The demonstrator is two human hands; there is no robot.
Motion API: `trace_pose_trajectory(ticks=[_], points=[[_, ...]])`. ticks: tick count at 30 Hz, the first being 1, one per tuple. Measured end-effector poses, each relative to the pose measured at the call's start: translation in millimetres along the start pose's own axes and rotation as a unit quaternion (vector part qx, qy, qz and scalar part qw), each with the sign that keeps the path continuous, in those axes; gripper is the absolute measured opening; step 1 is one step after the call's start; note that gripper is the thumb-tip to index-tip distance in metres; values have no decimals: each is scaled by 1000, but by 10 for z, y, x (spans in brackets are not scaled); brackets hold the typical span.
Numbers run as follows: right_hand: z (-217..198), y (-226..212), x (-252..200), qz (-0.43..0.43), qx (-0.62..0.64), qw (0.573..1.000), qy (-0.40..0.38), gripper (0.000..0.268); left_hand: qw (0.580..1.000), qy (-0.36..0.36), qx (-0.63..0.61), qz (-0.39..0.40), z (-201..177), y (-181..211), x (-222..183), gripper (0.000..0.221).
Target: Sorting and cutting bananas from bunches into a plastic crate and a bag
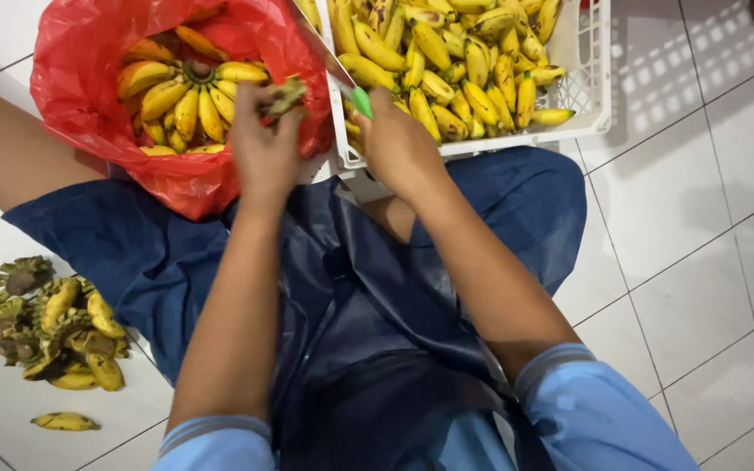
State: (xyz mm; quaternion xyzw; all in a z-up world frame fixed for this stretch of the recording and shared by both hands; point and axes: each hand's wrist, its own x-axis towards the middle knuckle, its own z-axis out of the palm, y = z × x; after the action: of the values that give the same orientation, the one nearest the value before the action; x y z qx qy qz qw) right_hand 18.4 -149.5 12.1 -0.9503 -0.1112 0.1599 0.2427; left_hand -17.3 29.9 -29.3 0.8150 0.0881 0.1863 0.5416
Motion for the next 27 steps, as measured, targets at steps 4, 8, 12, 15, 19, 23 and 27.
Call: trace_pose_trajectory(ticks=[4,8,12,15,19,23,27], points=[[-144,242,-193,4,3,1000,29,37,991,109,-77,-2,-556,-198,-148,34],[-194,350,-225,-49,45,986,153,24,969,246,-21,-10,-1690,-298,-466,26],[-217,283,151,-90,75,979,165,31,839,491,-16,-236,-2752,-1202,-1156,16],[-191,229,545,-122,121,977,127,27,845,499,-27,-192,-3156,-1674,-1761,13],[-255,59,723,-134,175,971,88,20,836,506,60,-204,-3309,-1983,-2250,32],[-248,244,664,-57,259,963,36,18,880,402,242,-77,-3199,-1827,-2330,36],[-347,643,433,39,305,952,2,23,884,375,266,-90,-3004,-1311,-2113,35]])
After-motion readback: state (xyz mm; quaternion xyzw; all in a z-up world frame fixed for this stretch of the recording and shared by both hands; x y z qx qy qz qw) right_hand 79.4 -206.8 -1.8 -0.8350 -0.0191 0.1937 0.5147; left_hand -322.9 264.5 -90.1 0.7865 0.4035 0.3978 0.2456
